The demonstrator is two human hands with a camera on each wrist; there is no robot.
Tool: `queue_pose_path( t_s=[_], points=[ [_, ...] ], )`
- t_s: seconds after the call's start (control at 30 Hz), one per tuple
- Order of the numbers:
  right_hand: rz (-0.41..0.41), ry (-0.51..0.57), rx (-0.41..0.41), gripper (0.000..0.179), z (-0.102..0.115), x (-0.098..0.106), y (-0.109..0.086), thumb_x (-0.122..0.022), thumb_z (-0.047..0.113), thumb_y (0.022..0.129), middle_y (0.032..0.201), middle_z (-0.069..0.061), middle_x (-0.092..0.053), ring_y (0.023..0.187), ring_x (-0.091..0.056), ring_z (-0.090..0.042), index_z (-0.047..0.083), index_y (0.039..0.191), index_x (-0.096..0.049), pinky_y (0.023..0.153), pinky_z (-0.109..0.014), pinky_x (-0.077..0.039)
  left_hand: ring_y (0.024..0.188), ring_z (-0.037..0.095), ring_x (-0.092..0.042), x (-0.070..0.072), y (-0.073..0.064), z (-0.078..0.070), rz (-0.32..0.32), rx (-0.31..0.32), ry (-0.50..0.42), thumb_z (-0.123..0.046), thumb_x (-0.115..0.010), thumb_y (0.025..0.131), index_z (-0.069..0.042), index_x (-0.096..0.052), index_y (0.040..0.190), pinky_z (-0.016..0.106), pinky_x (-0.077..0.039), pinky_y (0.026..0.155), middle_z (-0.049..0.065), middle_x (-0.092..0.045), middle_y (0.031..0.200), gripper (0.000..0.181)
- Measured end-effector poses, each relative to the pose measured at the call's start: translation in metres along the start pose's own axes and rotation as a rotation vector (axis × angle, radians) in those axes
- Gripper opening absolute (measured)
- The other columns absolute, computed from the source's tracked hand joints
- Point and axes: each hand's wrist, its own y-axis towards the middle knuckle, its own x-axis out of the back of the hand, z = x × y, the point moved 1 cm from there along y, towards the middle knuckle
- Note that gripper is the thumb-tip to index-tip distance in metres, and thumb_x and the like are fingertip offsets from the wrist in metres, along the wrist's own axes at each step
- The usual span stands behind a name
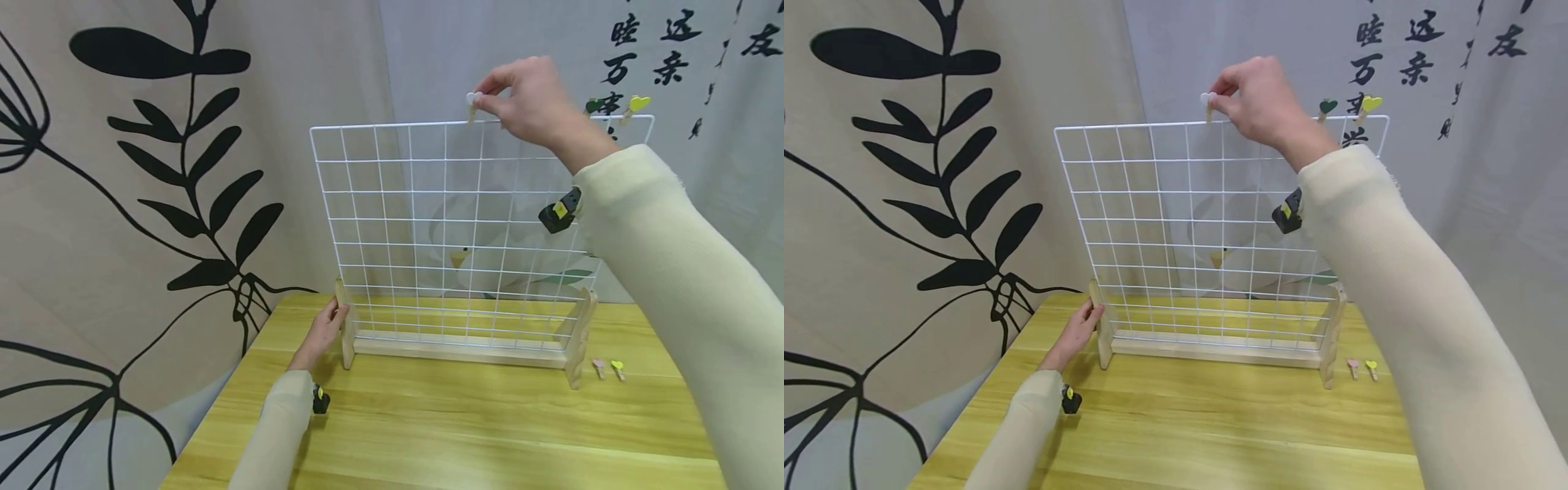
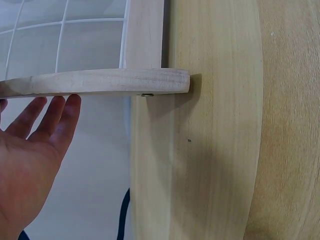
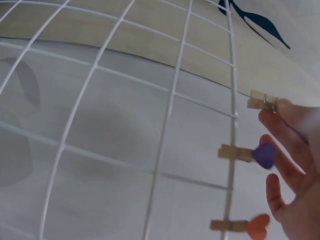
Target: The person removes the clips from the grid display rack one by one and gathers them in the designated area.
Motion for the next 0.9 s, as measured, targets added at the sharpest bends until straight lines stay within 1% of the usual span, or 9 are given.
queue_pose_path(
  t_s=[0.1, 0.2, 0.27, 0.37, 0.43, 0.57, 0.7, 0.8, 0.9],
  points=[
    [-0.018, 0.021, 0.022, 0.032, -0.003, 0.008, -0.007, -0.052, 0.025, 0.099, 0.116, -0.013, -0.062, 0.114, -0.047, -0.027, 0.002, 0.115, -0.066, 0.094, -0.042, -0.041, 0.115, 0.034, -0.052, 0.0, 0.0, 0.0, -0.001, 0.002, 0.01, -0.044, -0.039, 0.1, -0.015, -0.027, 0.15, 0.046, -0.045, 0.096, 0.022, -0.051, 0.129, 0.059],
    [-0.046, 0.031, 0.035, 0.03, -0.006, 0.016, -0.016, -0.053, 0.025, 0.098, 0.115, -0.013, -0.063, 0.118, -0.045, -0.027, 0.002, 0.114, -0.067, 0.101, -0.045, -0.035, 0.116, 0.034, -0.052, 0.0, 0.0, 0.001, 0.004, 0.008, 0.005, -0.045, -0.039, 0.1, -0.016, -0.027, 0.15, 0.045, -0.044, 0.097, 0.021, -0.051, 0.13, 0.059],
    [-0.071, 0.024, 0.052, 0.029, -0.008, 0.022, -0.024, -0.055, 0.024, 0.098, 0.113, -0.013, -0.064, 0.114, -0.047, -0.026, 0.002, 0.113, -0.067, 0.099, -0.044, -0.036, 0.116, 0.033, -0.052, 0.0, 0.0, 0.001, 0.006, 0.013, -0.001, -0.045, -0.04, 0.1, -0.017, -0.027, 0.15, 0.045, -0.045, 0.097, 0.021, -0.051, 0.131, 0.059],
    [-0.111, -0.001, 0.059, 0.029, -0.01, 0.029, -0.037, -0.057, 0.024, 0.097, 0.111, -0.012, -0.064, 0.109, -0.048, -0.024, 0.002, 0.113, -0.068, 0.091, -0.037, -0.039, 0.117, 0.034, -0.051, 0.0, 0.0, 0.002, 0.011, 0.014, -0.003, -0.046, -0.039, 0.1, -0.016, -0.025, 0.151, 0.046, -0.044, 0.098, 0.022, -0.049, 0.133, 0.061],
    [-0.143, -0.017, 0.091, 0.028, -0.011, 0.033, -0.047, -0.059, 0.023, 0.095, 0.107, -0.011, -0.064, 0.104, -0.05, -0.023, 0.002, 0.11, -0.069, 0.083, -0.029, -0.038, 0.119, 0.036, -0.05, 0.0, 0.0, 0.001, 0.011, 0.012, -0.004, -0.046, -0.038, 0.099, -0.015, -0.024, 0.151, 0.046, -0.042, 0.099, 0.023, -0.047, 0.135, 0.062],
    [-0.179, -0.026, 0.158, 0.022, -0.017, 0.036, -0.067, -0.064, 0.017, 0.092, 0.102, -0.011, -0.065, 0.092, -0.049, -0.018, 0.001, 0.106, -0.071, 0.071, -0.017, -0.033, 0.122, 0.038, -0.046, 0.0, 0.0, 0.003, 0.014, 0.0, -0.005, -0.046, -0.038, 0.099, -0.014, -0.022, 0.151, 0.049, -0.04, 0.101, 0.025, -0.043, 0.138, 0.063],
    [-0.195, -0.022, 0.243, 0.016, -0.026, 0.038, -0.089, -0.068, 0.008, 0.088, 0.094, -0.008, -0.065, 0.081, -0.044, -0.008, 0.0, 0.101, -0.072, 0.063, -0.015, -0.032, 0.122, 0.037, -0.046, 0.0, 0.0, 0.004, 0.014, 0.003, 0.016, -0.047, -0.037, 0.099, -0.014, -0.022, 0.151, 0.048, -0.04, 0.101, 0.024, -0.043, 0.138, 0.064],
    [-0.192, -0.03, 0.299, 0.014, -0.034, 0.038, -0.105, -0.07, 0.003, 0.084, 0.089, -0.005, -0.064, 0.079, -0.042, -0.003, 0.001, 0.098, -0.072, 0.059, -0.016, -0.031, 0.122, 0.036, -0.047, 0.001, 0.0, 0.004, 0.017, 0.013, 0.026, -0.051, -0.036, 0.098, -0.016, -0.021, 0.152, 0.047, -0.041, 0.1, 0.022, -0.044, 0.138, 0.066],
    [-0.164, -0.049, 0.313, 0.015, -0.045, 0.036, -0.119, -0.071, 0.003, 0.083, 0.086, -0.002, -0.064, 0.075, -0.043, 0.0, 0.004, 0.098, -0.073, 0.052, -0.015, -0.031, 0.121, 0.035, -0.048, 0.001, 0.0, 0.003, 0.013, 0.019, 0.03, -0.053, -0.036, 0.098, -0.017, -0.022, 0.151, 0.047, -0.041, 0.1, 0.022, -0.045, 0.138, 0.066]
  ],
)
